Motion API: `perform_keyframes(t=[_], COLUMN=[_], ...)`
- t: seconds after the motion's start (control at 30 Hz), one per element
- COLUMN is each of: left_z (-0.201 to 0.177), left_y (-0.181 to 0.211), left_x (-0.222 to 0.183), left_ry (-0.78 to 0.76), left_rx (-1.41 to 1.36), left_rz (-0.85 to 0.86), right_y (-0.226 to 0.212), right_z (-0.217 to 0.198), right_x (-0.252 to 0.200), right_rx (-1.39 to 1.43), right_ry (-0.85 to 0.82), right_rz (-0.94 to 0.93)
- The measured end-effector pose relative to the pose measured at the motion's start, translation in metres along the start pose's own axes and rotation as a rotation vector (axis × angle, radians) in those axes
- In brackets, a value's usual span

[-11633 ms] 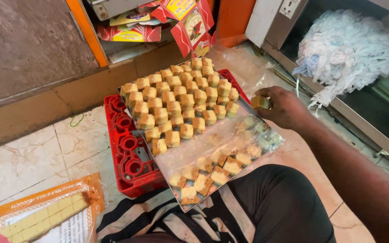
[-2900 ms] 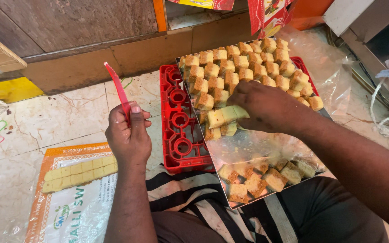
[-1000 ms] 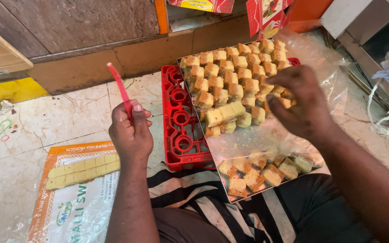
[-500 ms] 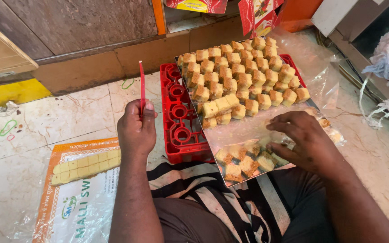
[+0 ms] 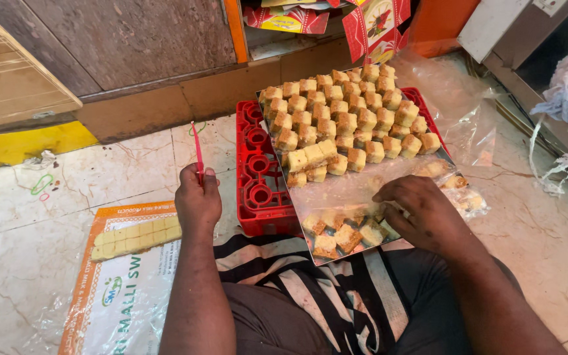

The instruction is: The person organizes small square sweets onto a tray and into plastic bags by hand, using a pink plastic tool to help separate and position them.

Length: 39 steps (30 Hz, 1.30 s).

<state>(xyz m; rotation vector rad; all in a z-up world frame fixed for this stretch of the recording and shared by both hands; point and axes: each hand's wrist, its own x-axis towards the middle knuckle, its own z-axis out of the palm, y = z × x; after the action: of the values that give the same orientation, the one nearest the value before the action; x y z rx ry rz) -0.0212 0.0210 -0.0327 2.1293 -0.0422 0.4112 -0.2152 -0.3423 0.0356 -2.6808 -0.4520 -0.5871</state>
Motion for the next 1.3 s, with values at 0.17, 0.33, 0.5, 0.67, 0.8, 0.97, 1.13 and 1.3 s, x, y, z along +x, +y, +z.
perform_keyframes(t=[0.17, 0.33, 0.5, 0.67, 0.8, 0.97, 1.13, 1.3], left_z=[0.001, -0.002, -0.006, -0.027, -0.082, -0.165, -0.184, -0.141], left_y=[-0.007, 0.007, 0.016, 0.027, 0.004, -0.090, -0.190, -0.228], left_x=[-0.002, -0.009, -0.012, -0.013, -0.031, -0.082, -0.144, -0.157], left_ry=[0.002, -0.009, -0.010, -0.004, 0.159, 0.291, 0.258, 0.219], left_rx=[0.046, 0.138, 0.211, 0.159, -0.022, 0.340, 0.477, 0.360], left_rz=[0.002, -0.032, -0.008, -0.006, 0.107, 0.024, -0.203, -0.126], right_y=[0.005, 0.002, -0.004, -0.016, -0.052, -0.117, -0.181, -0.215], right_z=[-0.004, -0.003, -0.003, 0.001, 0.009, 0.033, 0.085, 0.182], right_x=[-0.007, -0.005, -0.004, -0.008, -0.006, 0.020, 0.066, 0.124], right_rx=[0.047, 0.006, 0.016, 0.227, 0.660, 0.914, 1.204, 1.258], right_ry=[-0.054, -0.035, 0.154, 0.231, 0.119, -0.083, -0.196, -0.296], right_rz=[0.093, 0.018, 0.007, -0.065, -0.126, 0.052, 0.230, 0.348])
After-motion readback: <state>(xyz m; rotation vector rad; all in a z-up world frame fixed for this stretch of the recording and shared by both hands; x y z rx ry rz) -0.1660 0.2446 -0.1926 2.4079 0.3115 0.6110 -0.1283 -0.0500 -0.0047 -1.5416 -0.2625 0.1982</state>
